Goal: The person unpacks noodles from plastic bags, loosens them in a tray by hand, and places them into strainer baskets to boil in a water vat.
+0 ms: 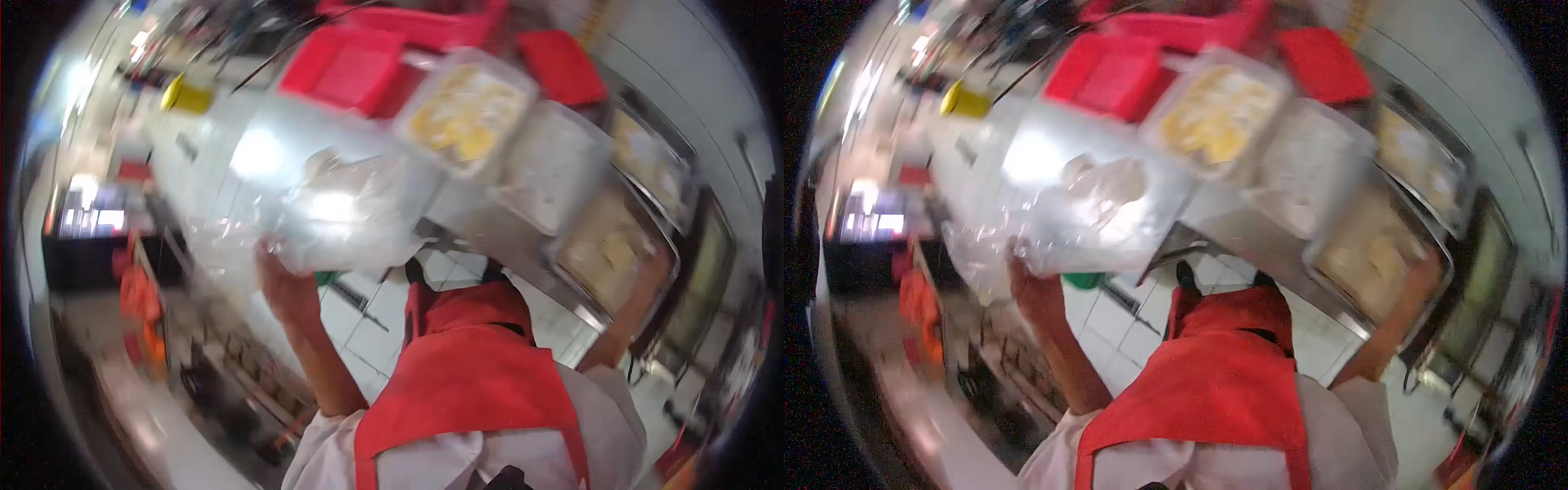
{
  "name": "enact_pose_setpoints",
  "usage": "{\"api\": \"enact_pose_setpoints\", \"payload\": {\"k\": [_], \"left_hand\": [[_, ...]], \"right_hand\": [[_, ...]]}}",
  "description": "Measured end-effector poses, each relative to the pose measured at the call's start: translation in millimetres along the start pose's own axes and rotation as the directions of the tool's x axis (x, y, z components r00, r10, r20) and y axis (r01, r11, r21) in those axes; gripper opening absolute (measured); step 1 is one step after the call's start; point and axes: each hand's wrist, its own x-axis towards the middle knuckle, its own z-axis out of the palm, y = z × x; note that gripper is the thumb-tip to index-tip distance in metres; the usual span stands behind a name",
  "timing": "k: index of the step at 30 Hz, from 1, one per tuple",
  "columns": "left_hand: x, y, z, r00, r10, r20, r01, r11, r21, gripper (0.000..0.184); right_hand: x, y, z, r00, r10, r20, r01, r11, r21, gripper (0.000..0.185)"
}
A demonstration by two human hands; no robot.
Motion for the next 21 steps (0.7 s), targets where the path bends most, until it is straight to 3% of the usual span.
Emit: {"api": "enact_pose_setpoints", "payload": {"k": [1, 2, 3, 5, 6, 7, 8, 9, 10, 11, 13, 14, 16, 17, 19, 20, 21], "left_hand": [[2, 12, -15, 0.995, 0.053, -0.08, -0.048, 0.997, 0.068, 0.034], [4, 20, -42, 0.995, 0.063, -0.074, -0.064, 0.998, -0.017, 0.033], [7, 28, -68, 0.995, 0.073, -0.069, -0.08, 0.992, -0.101, 0.032], [13, 48, -113, 0.99, 0.091, -0.108, -0.11, 0.977, -0.182, 0.032], [18, 52, -130, 0.991, 0.075, -0.114, -0.103, 0.958, -0.267, 0.032], [20, 58, -149, 0.989, 0.027, -0.143, -0.078, 0.927, -0.366, 0.038], [22, 62, -167, 0.987, 0.038, -0.154, -0.095, 0.92, -0.38, 0.038], [23, 63, -183, 0.989, -0.056, -0.134, -0.009, 0.897, -0.442, 0.038], [22, 61, -193, 0.987, -0.123, -0.104, 0.054, 0.862, -0.503, 0.038], [26, 62, -201, 0.989, -0.101, -0.107, 0.041, 0.888, -0.458, 0.036], [21, 38, -234, 0.987, -0.093, -0.133, 0.038, 0.929, -0.368, 0.029], [13, 21, -251, 0.971, -0.117, -0.208, 0.039, 0.937, -0.348, 0.022], [-12, 4, -263, 0.93, -0.142, -0.339, 0.047, 0.961, -0.274, 0.011], [-29, 1, -271, 0.933, 0.118, -0.34, -0.095, 0.992, 0.084, 0.017], [-59, 12, -271, 0.95, -0.099, -0.295, 0.076, 0.993, -0.088, 0.036], [-73, 13, -290, 0.929, -0.045, -0.367, 0.009, 0.995, -0.099, 0.036], [-90, 13, -307, 0.938, -0.144, -0.314, 0.092, 0.98, -0.174, 0.037]], "right_hand": [[10, 35, 5, 0.977, -0.128, -0.172, 0.134, 0.991, 0.02, 0.027], [20, 68, 11, 0.908, -0.25, -0.337, 0.264, 0.965, -0.006, 0.026], [32, 48, -16, 0.886, -0.212, -0.413, 0.231, 0.973, -0.004, 0.024], [30, -97, -103, 0.908, 0.028, -0.417, 0.048, 0.984, 0.17, 0.021], [22, -161, -137, 0.929, 0.073, -0.364, 0.035, 0.958, 0.283, 0.02], [11, -221, -162, 0.955, 0.012, -0.295, 0.114, 0.907, 0.406, 0.019], [-3, -276, -171, 0.929, -0.246, -0.278, 0.366, 0.727, 0.58, 0.017], [-19, -330, -179, 0.839, -0.488, -0.242, 0.476, 0.441, 0.761, 0.015], [-37, -380, -171, 0.777, -0.58, -0.245, 0.449, 0.236, 0.862, 0.014], [-67, -439, -168, 0.725, -0.683, -0.088, 0.227, 0.116, 0.967, 0.017], [-133, -551, -130, 0.39, -0.899, -0.201, 0.228, -0.117, 0.967, 0.009], [-174, -589, -116, 0.208, -0.968, -0.144, 0.148, -0.114, 0.982, 0.015], [-256, -650, -99, 0.013, -0.972, -0.233, 0.144, -0.228, 0.963, 0.011], [-293, -677, -88, -0.076, -0.955, -0.285, 0.119, -0.293, 0.949, 0.01], [-357, -700, -66, -0.21, -0.952, -0.223, 0.03, -0.234, 0.972, 0.009], [-384, -708, -59, -0.284, -0.935, -0.213, -0.004, -0.221, 0.975, 0.009], [-401, -709, -57, -0.376, -0.922, -0.087, -0.039, -0.078, 0.996, 0.01]]}}
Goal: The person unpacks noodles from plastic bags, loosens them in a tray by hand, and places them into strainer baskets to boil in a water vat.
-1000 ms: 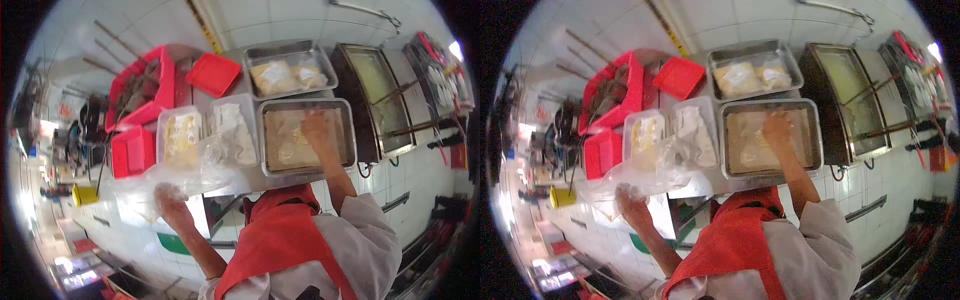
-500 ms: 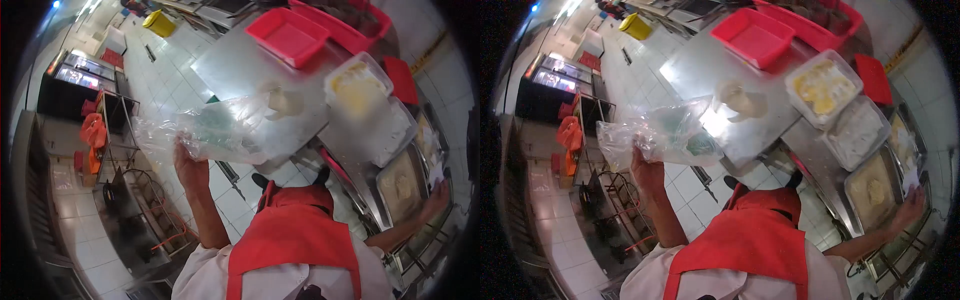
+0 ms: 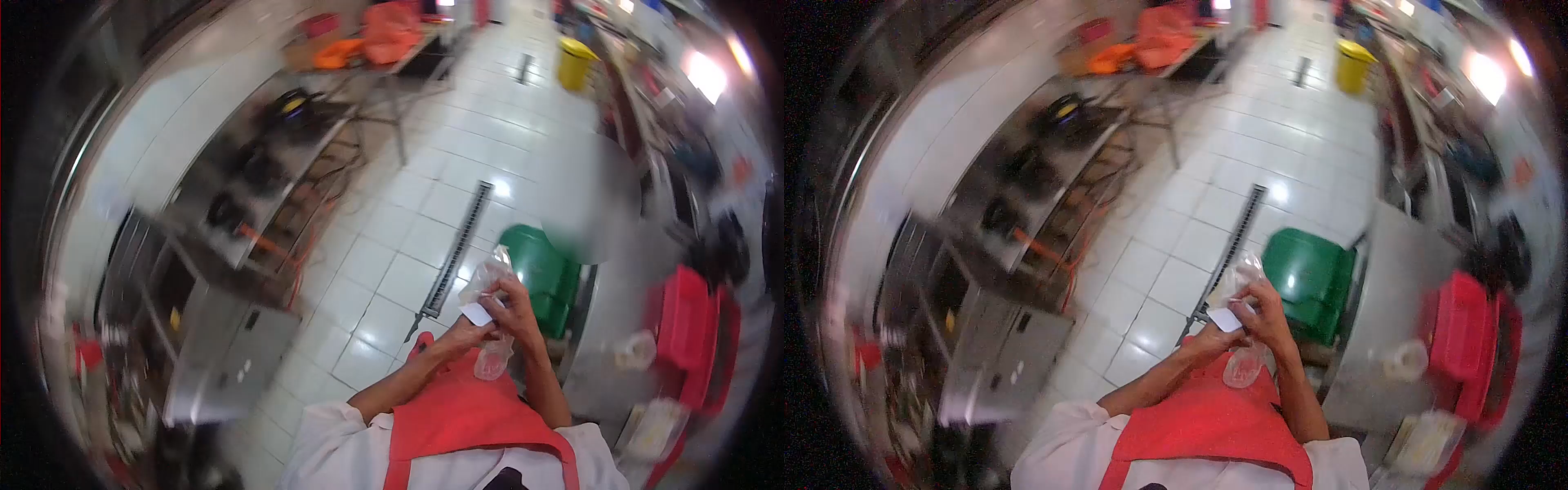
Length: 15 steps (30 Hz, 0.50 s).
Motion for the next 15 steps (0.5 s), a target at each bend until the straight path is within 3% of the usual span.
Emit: {"api": "enact_pose_setpoints", "payload": {"k": [1, 5, 7, 9, 11, 13, 15], "left_hand": [[-9, 0, -18, 0.993, -0.102, 0.052, 0.105, 0.994, -0.044, 0.039], [-31, 2, -60, 0.998, 0.068, -0.019, -0.069, 0.994, -0.087, 0.042], [-55, 10, -91, 0.94, 0.189, -0.285, -0.233, 0.964, -0.128, 0.046], [-85, 7, -117, 0.858, 0.249, -0.449, -0.346, 0.927, -0.148, 0.051], [-109, -2, -145, 0.838, 0.21, -0.503, -0.33, 0.93, -0.162, 0.053], [-112, 8, -147, 0.866, 0.143, -0.479, -0.233, 0.963, -0.133, 0.054], [-107, 21, -135, 0.968, 0.078, -0.241, -0.119, 0.98, -0.16, 0.059]], "right_hand": [[7, 4, 14, 0.986, 0.131, 0.099, -0.137, 0.989, 0.059, 0.01], [45, 22, 53, 0.955, -0.015, 0.295, -0.012, 0.996, 0.091, 0.017], [69, 10, 75, 0.965, -0.048, 0.257, 0.085, 0.987, -0.135, 0.027], [82, -10, 92, 0.962, -0.144, 0.233, 0.166, 0.983, -0.077, 0.036], [91, -33, 102, 0.956, -0.247, 0.156, 0.242, 0.969, 0.056, 0.042], [93, -45, 118, 0.968, -0.249, 0.023, 0.245, 0.962, 0.117, 0.042], [90, -38, 121, 0.965, -0.237, -0.108, 0.253, 0.952, 0.173, 0.043]]}}
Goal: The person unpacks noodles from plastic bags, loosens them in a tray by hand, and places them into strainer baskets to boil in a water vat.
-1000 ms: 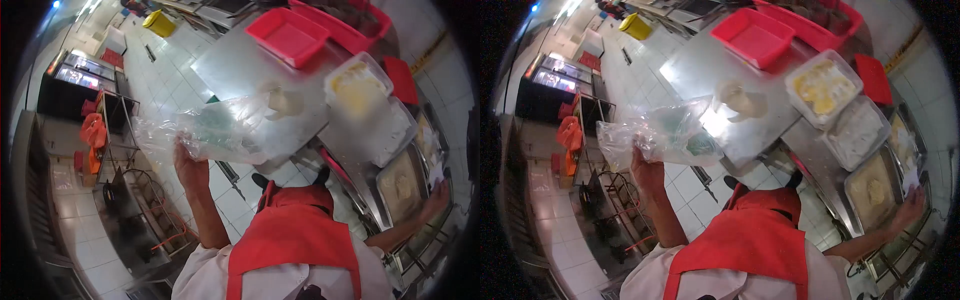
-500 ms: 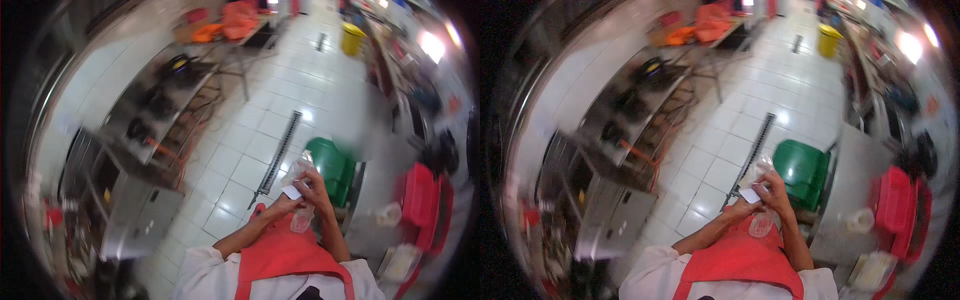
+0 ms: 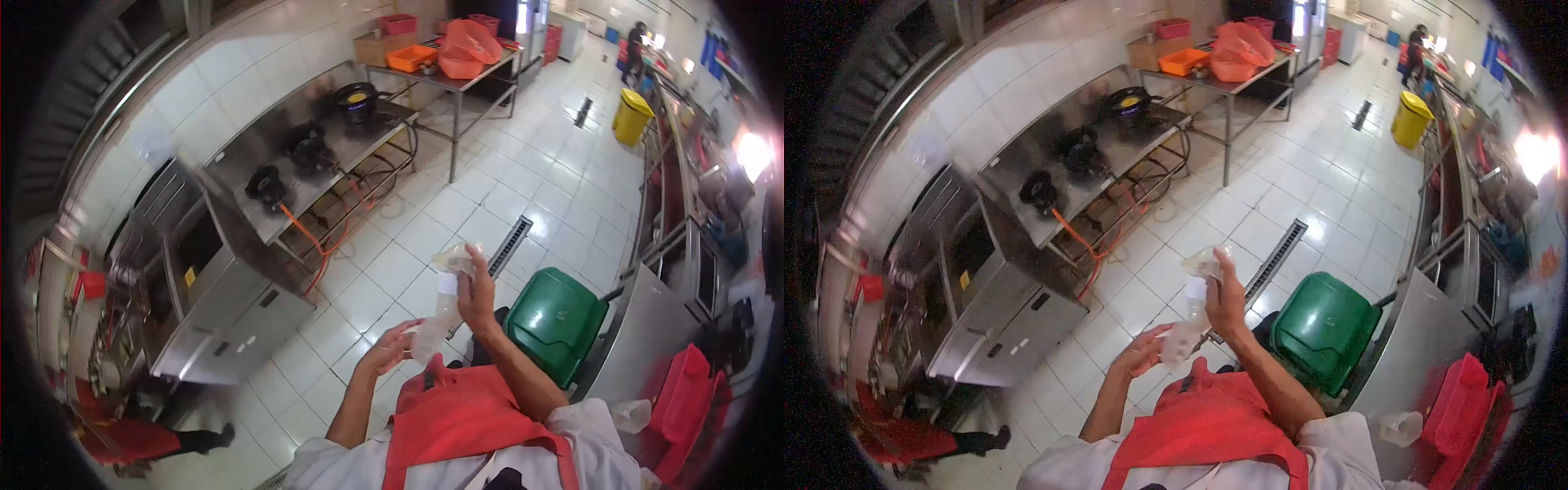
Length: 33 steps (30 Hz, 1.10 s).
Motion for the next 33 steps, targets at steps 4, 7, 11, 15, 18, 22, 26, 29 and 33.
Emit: {"api": "enact_pose_setpoints", "payload": {"k": [4, 7, 11, 15, 18, 22, 26, 29, 33], "left_hand": [[49, -3, 19, 0.993, 0.115, 0.02, -0.11, 0.977, -0.184, 0.046], [78, 1, 19, 0.985, 0.154, -0.077, -0.161, 0.982, -0.1, 0.034], [80, 10, 29, 0.994, 0.08, 0.071, -0.076, 0.996, -0.055, 0.032], [73, 29, 26, 0.994, 0.045, -0.096, -0.031, 0.99, 0.141, 0.036], [57, 42, 5, 0.978, 0.102, -0.184, -0.078, 0.988, 0.134, 0.036], [38, 44, -17, 0.948, 0.135, -0.288, -0.092, 0.983, 0.159, 0.034], [72, 32, 6, 0.98, 0.063, -0.188, -0.025, 0.98, 0.197, 0.033], [109, 9, 59, 0.998, -0.058, 0.035, 0.045, 0.954, 0.297, 0.035], [122, -32, 140, 0.892, -0.294, 0.345, 0.11, 0.878, 0.465, 0.039]], "right_hand": [[-26, 31, -5, 0.96, -0.055, 0.275, 0.112, 0.974, -0.194, 0.049], [-48, 40, -13, 0.919, -0.106, 0.38, 0.225, 0.932, -0.283, 0.05], [-39, 47, -40, 0.887, -0.107, 0.449, 0.278, 0.9, -0.334, 0.045], [-34, 104, -74, 0.947, -0.193, 0.259, 0.318, 0.685, -0.655, 0.042], [-65, 167, -138, 0.997, 0.069, -0.045, -0.068, 0.371, -0.926, 0.055], [-127, 191, -185, 0.808, 0.562, -0.175, -0.403, 0.31, -0.861, 0.05], [-204, 200, -187, 0.711, 0.668, -0.222, -0.653, 0.508, -0.561, 0.04], [-243, 156, -182, 0.724, 0.637, -0.265, -0.655, 0.514, -0.554, 0.024], [-290, 114, -180, 0.775, 0.544, -0.321, -0.625, 0.586, -0.516, 0.025]]}}
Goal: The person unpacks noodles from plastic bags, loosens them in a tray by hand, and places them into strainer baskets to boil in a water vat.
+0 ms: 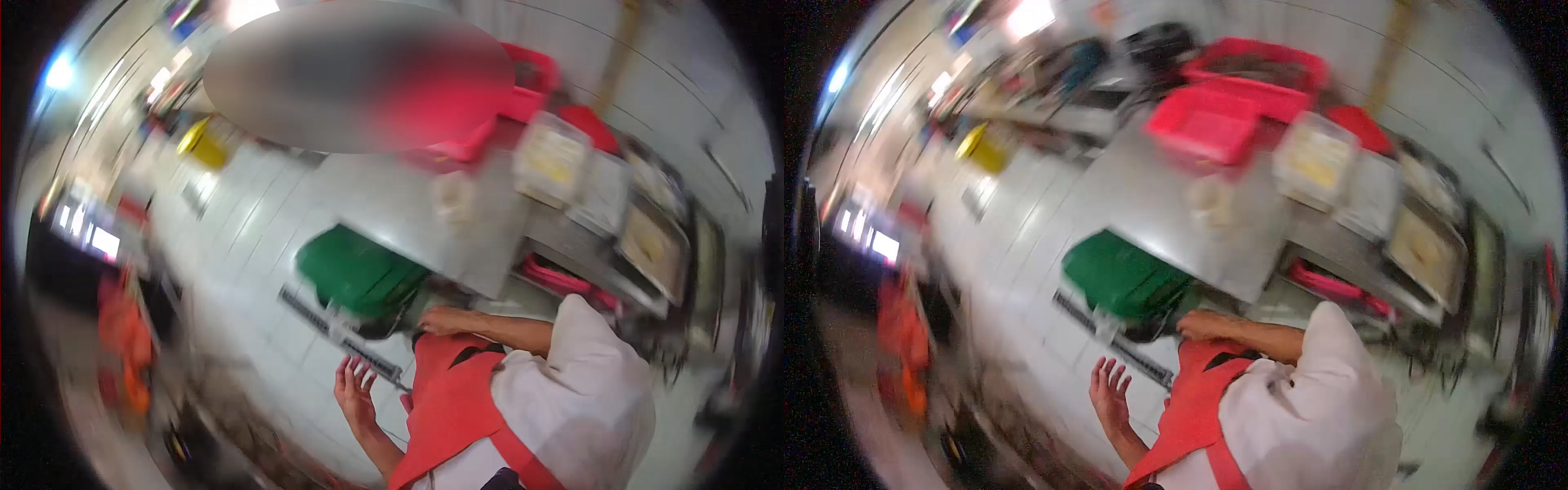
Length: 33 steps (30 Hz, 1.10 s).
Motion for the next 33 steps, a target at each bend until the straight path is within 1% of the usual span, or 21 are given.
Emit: {"api": "enact_pose_setpoints", "payload": {"k": [5, 7, 9, 11, 12, 14, 15, 17, 18, 19, 20, 21, 24, 25, 26, 27, 28, 29, 30, 31, 33], "left_hand": [[22, -7, 83, 0.942, -0.16, 0.295, 0.09, 0.968, 0.236, 0.035], [21, -11, 113, 0.885, -0.214, 0.413, 0.075, 0.942, 0.327, 0.033], [21, -14, 156, 0.796, -0.289, 0.532, 0.026, 0.894, 0.447, 0.03], [28, -15, 204, 0.678, -0.369, 0.636, -0.005, 0.862, 0.507, 0.026], [29, -21, 229, 0.618, -0.405, 0.673, -0.065, 0.827, 0.558, 0.025], [-15, -5, 307, 0.545, -0.458, 0.702, -0.249, 0.711, 0.657, 0.028], [-9, -21, 336, 0.412, -0.532, 0.74, -0.215, 0.732, 0.646, 0.03], [-2, -68, 387, 0.305, -0.491, 0.816, -0.288, 0.769, 0.57, 0.034], [-45, -63, 429, 0.333, -0.507, 0.795, -0.592, 0.543, 0.595, 0.039], [-51, -90, 456, 0.294, -0.526, 0.798, -0.614, 0.536, 0.579, 0.039], [-51, -128, 482, 0.182, -0.528, 0.83, -0.479, 0.689, 0.543, 0.033], [-52, -150, 497, 0.09, -0.504, 0.859, -0.313, 0.804, 0.505, 0.028], [-85, -184, 547, -0.028, -0.504, 0.863, -0.344, 0.816, 0.465, 0.029], [-95, -204, 556, -0.051, -0.482, 0.874, -0.329, 0.835, 0.441, 0.029], [-95, -217, 561, 0.009, -0.466, 0.885, -0.295, 0.844, 0.447, 0.029], [-96, -228, 565, 0.078, -0.458, 0.886, -0.268, 0.846, 0.461, 0.03], [-98, -240, 572, 0.104, -0.49, 0.866, -0.249, 0.83, 0.499, 0.036], [-98, -249, 572, 0.099, -0.498, 0.861, -0.261, 0.822, 0.506, 0.036], [-104, -256, 572, 0.126, -0.481, 0.868, -0.266, 0.826, 0.497, 0.038], [-110, -264, 575, 0.147, -0.462, 0.875, -0.265, 0.834, 0.484, 0.039], [-111, -279, 582, 0.076, -0.552, 0.83, -0.209, 0.805, 0.555, 0.041]], "right_hand": [[-69, -43, -77, 0.943, -0.003, -0.334, 0.001, 1.0, -0.005, 0.023], [-116, -59, -117, 0.872, 0.089, -0.481, -0.113, 0.993, -0.019, 0.023], [-174, -45, -151, 0.722, 0.123, -0.681, -0.199, 0.979, -0.035, 0.021], [-243, -32, -188, 0.315, 0.242, -0.917, -0.459, 0.885, 0.076, 0.021], [-281, -19, -200, 0.237, 0.251, -0.939, -0.51, 0.854, 0.099, 0.021], [-360, 13, -218, -0.231, 0.325, -0.917, -0.597, 0.697, 0.398, 0.021], [-393, 27, -220, -0.312, 0.298, -0.902, -0.613, 0.662, 0.431, 0.021], [-440, 67, -223, -0.217, 0.368, -0.904, -0.911, 0.256, 0.323, 0.024], [-459, 83, -223, -0.278, 0.348, -0.896, -0.902, 0.227, 0.368, 0.024], [-468, 96, -218, -0.205, 0.403, -0.892, -0.933, 0.193, 0.302, 0.029], [-473, 108, -208, -0.121, 0.472, -0.873, -0.958, 0.175, 0.227, 0.033], [-472, 120, -199, -0.145, 0.481, -0.865, -0.952, 0.17, 0.254, 0.033], [-486, 159, -202, -0.026, 0.377, -0.926, -0.949, 0.282, 0.142, 0.03], [-494, 156, -204, -0.004, 0.402, -0.916, -0.901, 0.396, 0.178, 0.028], [-502, 152, -206, 0.017, 0.426, -0.905, -0.838, 0.5, 0.219, 0.026], [-504, 134, -210, 0.019, 0.522, -0.853, -0.649, 0.655, 0.386, 0.028], [-508, 141, -208, 0.011, 0.521, -0.854, -0.644, 0.657, 0.392, 0.028], [-510, 148, -204, 0.027, 0.54, -0.841, -0.406, 0.775, 0.484, 0.035], [-509, 153, -201, 0.043, 0.553, -0.832, -0.139, 0.828, 0.543, 0.041], [-509, 150, -199, 0.023, 0.556, -0.831, -0.138, 0.825, 0.548, 0.041], [-506, 144, -197, 0.028, 0.597, -0.802, 0.185, 0.785, 0.591, 0.04]]}}
